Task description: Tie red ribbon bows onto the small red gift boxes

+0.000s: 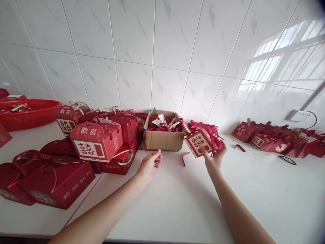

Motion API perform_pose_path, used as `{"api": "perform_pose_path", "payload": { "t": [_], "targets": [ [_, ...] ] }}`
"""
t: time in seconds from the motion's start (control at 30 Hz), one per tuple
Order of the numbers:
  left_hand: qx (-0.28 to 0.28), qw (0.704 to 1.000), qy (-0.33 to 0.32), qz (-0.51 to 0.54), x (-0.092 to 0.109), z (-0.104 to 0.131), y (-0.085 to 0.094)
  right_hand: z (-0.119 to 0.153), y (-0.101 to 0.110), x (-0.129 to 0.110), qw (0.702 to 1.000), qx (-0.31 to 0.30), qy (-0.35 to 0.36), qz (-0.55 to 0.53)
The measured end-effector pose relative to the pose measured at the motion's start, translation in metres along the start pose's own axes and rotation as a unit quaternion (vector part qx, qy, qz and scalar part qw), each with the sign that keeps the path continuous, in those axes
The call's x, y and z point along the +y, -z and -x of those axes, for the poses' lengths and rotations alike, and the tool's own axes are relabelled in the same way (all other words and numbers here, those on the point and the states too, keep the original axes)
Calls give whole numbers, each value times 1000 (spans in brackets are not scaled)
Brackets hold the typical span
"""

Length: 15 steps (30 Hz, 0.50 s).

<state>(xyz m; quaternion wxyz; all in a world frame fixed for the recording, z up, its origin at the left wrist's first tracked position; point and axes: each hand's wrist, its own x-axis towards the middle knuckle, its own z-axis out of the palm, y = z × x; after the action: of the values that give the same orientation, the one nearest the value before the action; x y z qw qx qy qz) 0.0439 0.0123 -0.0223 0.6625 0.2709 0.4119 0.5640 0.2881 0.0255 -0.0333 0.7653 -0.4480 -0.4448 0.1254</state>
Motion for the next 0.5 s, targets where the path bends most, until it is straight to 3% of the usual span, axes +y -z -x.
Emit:
{"api": "perform_pose_path", "payload": {
  "t": [0.27, 0.4, 0.5],
  "targets": [
    [-2, 1000, 23, -3, -1, -4, 2, -12, 13, 17, 995, 46, -72, 58],
    [-2, 999, 37, -5, 0, -5, 2, -18, 21, 32, 974, 99, -134, 153],
    [-8, 999, 45, -13, 2, -3, 0, -15, 22, 40, 960, 92, -181, 192]
  ]
}}
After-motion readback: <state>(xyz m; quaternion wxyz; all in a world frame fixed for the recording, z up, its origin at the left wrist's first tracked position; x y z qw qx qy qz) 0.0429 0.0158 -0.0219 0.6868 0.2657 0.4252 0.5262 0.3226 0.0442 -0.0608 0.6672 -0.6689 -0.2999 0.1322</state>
